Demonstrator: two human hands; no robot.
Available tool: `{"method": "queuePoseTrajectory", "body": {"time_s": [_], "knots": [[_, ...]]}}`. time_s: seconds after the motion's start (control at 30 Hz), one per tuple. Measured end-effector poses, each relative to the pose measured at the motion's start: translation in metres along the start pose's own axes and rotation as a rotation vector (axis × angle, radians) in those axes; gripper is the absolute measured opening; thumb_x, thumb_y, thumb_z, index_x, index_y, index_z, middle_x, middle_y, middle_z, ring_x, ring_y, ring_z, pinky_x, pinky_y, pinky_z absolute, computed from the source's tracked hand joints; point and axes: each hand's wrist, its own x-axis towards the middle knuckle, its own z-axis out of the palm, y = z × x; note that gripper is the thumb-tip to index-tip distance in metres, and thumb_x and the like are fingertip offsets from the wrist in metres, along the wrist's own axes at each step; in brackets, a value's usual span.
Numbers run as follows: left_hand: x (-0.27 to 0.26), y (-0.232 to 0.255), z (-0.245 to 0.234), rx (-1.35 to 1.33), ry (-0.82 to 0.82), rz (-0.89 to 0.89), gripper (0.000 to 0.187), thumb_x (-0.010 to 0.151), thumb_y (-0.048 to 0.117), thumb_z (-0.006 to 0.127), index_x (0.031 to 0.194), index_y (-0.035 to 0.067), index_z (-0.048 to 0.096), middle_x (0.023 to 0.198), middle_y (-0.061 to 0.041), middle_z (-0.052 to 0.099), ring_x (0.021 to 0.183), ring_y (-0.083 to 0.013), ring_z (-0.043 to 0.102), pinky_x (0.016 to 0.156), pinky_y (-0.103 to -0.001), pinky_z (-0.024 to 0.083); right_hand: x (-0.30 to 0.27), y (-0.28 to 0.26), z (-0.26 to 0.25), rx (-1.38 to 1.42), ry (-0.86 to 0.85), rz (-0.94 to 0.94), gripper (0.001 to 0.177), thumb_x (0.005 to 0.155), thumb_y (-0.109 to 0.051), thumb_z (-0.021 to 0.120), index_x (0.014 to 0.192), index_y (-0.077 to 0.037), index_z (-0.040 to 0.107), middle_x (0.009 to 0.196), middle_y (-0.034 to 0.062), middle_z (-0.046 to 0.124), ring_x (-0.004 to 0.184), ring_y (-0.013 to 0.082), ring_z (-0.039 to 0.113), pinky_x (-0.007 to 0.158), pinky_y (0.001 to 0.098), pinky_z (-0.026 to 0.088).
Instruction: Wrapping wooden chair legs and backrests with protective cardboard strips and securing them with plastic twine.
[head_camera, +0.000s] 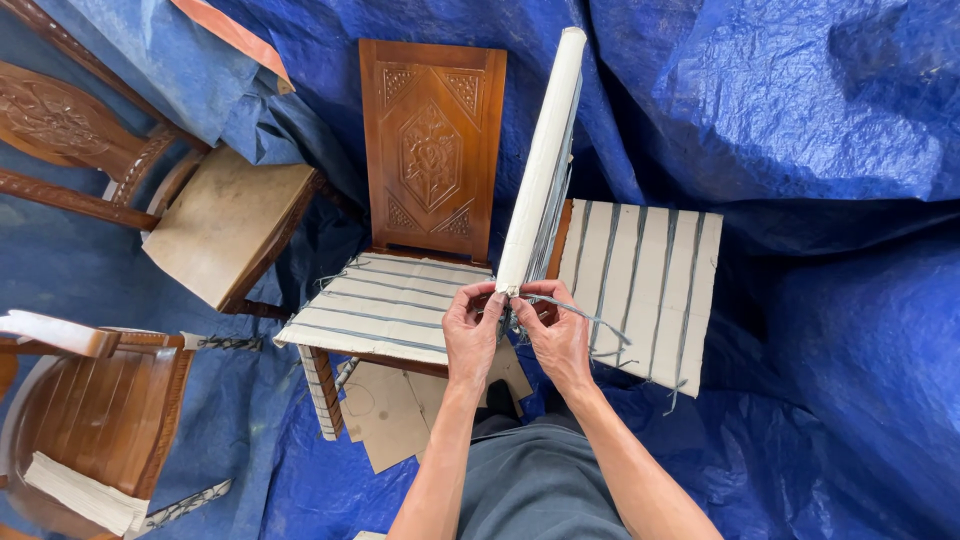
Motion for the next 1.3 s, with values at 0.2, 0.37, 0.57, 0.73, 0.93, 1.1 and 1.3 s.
{"method": "queuePoseTrajectory", "body": {"time_s": [0.2, 0.37, 0.57, 0.73, 0.93, 1.1, 1.3], "knots": [[0.001, -0.001, 0.001, 0.029, 0.010, -0.010, 0.018, 0.095, 0.005, 0.071, 0.112, -0.002, 0.067, 0.099, -0.006, 0.072, 0.091, -0.0094, 0.066, 0.079, -0.024, 0.054, -0.001, 0.000, -0.001, -0.051, 0.063, 0.032, 0.019, 0.096, -0.024, 0.072, 0.101, -0.006, 0.070, 0.073, -0.0003, 0.068, 0.066, 0.0048, 0.061, 0.057, 0.0226, 0.047], [0.000, 0.003, 0.002, 0.027, 0.011, -0.021, 0.019, 0.095, 0.005, 0.071, 0.112, -0.002, 0.067, 0.100, -0.006, 0.072, 0.093, -0.0096, 0.066, 0.082, -0.024, 0.055, -0.003, -0.001, 0.000, -0.031, 0.083, 0.033, 0.020, 0.099, -0.025, 0.068, 0.101, -0.005, 0.069, 0.072, 0.0003, 0.068, 0.066, 0.0049, 0.061, 0.057, 0.0224, 0.047], [0.000, 0.000, 0.000, 0.012, -0.005, -0.028, 0.022, 0.094, 0.005, 0.073, 0.114, -0.001, 0.067, 0.101, -0.006, 0.072, 0.094, -0.0101, 0.066, 0.082, -0.025, 0.055, -0.002, 0.002, -0.002, 0.012, 0.055, 0.022, 0.021, 0.100, -0.025, 0.065, 0.102, -0.005, 0.068, 0.075, 0.0002, 0.069, 0.068, 0.0055, 0.065, 0.057, 0.0225, 0.051], [-0.001, 0.001, 0.000, 0.014, -0.014, -0.047, 0.024, 0.093, 0.005, 0.073, 0.115, -0.001, 0.066, 0.104, -0.006, 0.073, 0.096, -0.0102, 0.067, 0.084, -0.025, 0.056, -0.003, 0.001, -0.003, 0.037, 0.061, 0.040, 0.020, 0.100, -0.024, 0.065, 0.102, -0.004, 0.068, 0.073, 0.0015, 0.069, 0.065, 0.0060, 0.062, 0.056, 0.0229, 0.049], [-0.001, -0.002, -0.002, 0.005, -0.013, -0.046, 0.026, 0.093, 0.004, 0.073, 0.117, -0.001, 0.066, 0.105, -0.007, 0.073, 0.097, -0.0102, 0.067, 0.084, -0.025, 0.055, -0.004, 0.000, -0.003, 0.050, 0.067, 0.047, 0.019, 0.101, -0.022, 0.065, 0.102, -0.004, 0.068, 0.072, 0.0017, 0.068, 0.063, 0.0058, 0.060, 0.056, 0.0226, 0.048], [0.000, -0.006, -0.003, 0.004, -0.014, -0.033, 0.026, 0.092, 0.004, 0.073, 0.117, -0.001, 0.065, 0.105, -0.007, 0.073, 0.096, -0.0103, 0.067, 0.084, -0.025, 0.055, -0.004, -0.001, -0.003, 0.023, 0.071, 0.039, 0.019, 0.101, -0.022, 0.064, 0.102, -0.004, 0.068, 0.071, 0.0018, 0.068, 0.063, 0.0055, 0.060, 0.055, 0.0223, 0.048], [-0.002, -0.008, -0.004, -0.008, -0.028, -0.019, 0.026, 0.093, 0.002, 0.072, 0.118, -0.001, 0.065, 0.105, -0.007, 0.073, 0.096, -0.0106, 0.067, 0.084, -0.025, 0.055, -0.006, 0.003, -0.004, 0.039, 0.077, 0.019, 0.019, 0.101, -0.022, 0.064, 0.103, -0.003, 0.068, 0.073, 0.0017, 0.068, 0.063, 0.0054, 0.059, 0.056, 0.0221, 0.048]]}}
